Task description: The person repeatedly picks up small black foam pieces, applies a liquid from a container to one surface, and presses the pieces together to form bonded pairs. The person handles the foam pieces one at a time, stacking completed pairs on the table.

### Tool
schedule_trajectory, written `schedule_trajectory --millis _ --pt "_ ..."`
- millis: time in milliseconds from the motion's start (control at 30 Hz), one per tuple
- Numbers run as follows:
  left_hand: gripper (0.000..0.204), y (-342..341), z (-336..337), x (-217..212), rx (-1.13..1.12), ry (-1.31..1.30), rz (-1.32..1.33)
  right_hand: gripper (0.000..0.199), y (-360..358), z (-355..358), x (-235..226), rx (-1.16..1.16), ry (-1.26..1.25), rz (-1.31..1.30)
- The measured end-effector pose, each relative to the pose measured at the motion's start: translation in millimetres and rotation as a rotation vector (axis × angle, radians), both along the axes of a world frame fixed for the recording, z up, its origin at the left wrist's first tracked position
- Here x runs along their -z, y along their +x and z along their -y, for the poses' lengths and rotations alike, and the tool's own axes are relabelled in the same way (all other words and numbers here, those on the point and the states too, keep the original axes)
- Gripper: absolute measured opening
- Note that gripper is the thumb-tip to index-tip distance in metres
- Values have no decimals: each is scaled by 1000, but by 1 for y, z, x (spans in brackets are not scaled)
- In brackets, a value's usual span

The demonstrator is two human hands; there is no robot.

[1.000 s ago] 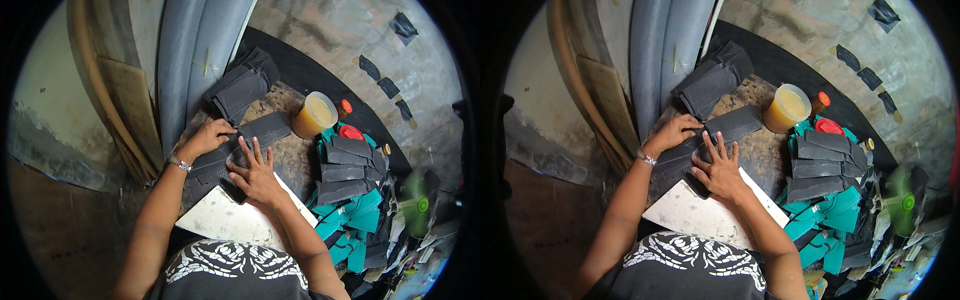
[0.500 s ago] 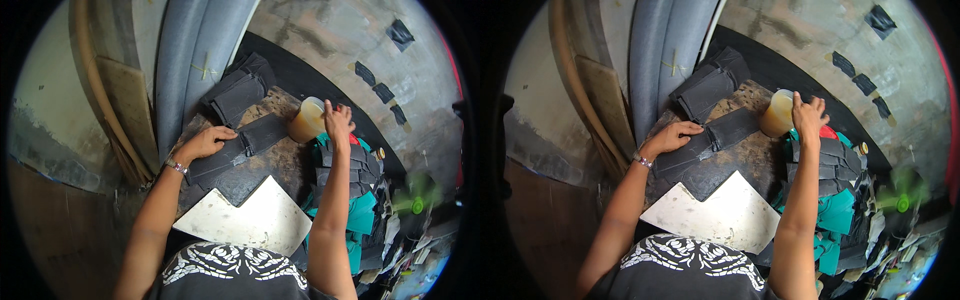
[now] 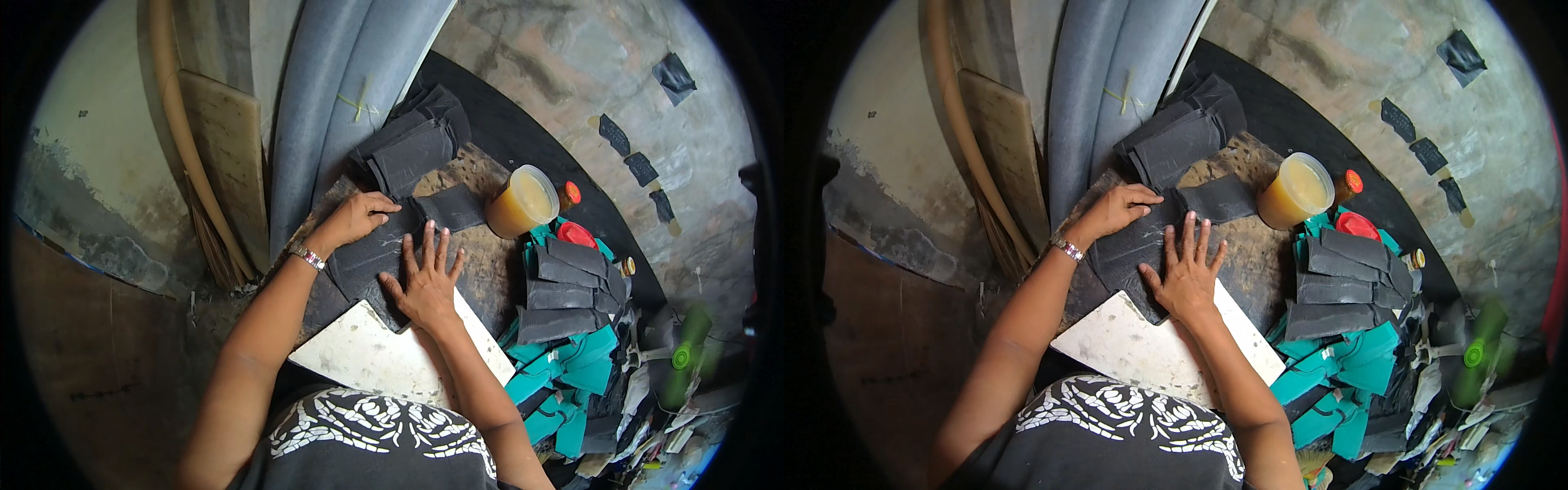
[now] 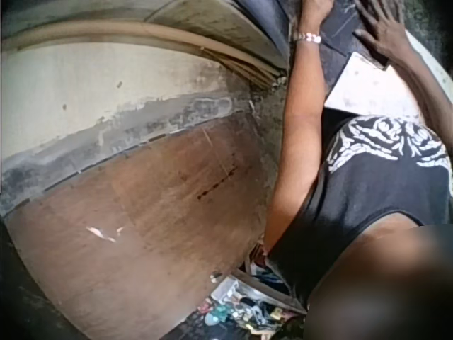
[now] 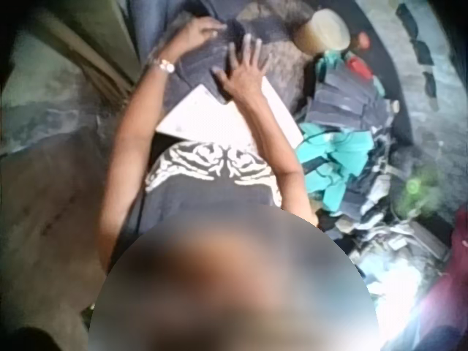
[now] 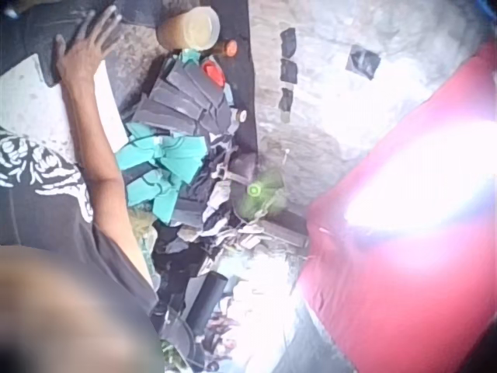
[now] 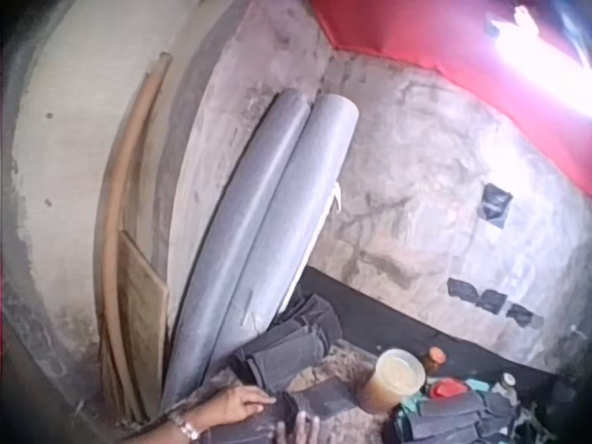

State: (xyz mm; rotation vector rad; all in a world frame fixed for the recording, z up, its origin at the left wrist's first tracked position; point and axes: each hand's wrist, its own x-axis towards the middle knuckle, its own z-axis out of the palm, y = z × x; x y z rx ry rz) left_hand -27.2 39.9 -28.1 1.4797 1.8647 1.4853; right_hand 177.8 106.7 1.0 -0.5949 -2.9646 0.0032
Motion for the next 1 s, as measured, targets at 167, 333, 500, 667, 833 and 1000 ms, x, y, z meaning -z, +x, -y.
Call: schedule_trajectory --millis 167,333,500,667,833,1000 --pt "28 -2 -1 4 12 36 -25 62 8 16 -14 -149 -161 52" --pt "29 -3 -3 7 30 24 -48 56 -1 -23 -24 80 189 -201" --pt "31 -3 -1 5 55 7 -17 55 -6 -58 -12 20 316 11" --pt "30 -6 -1 6 81 -27 -7 51 -2 -49 -4 -79 256 34" --pt "31 -6 0 6 74 -28 -40 51 -2 -27 -5 -138 191 30" --pt "33 -6 1 3 76 -25 -14 52 -4 7 -4 -210 104 37"
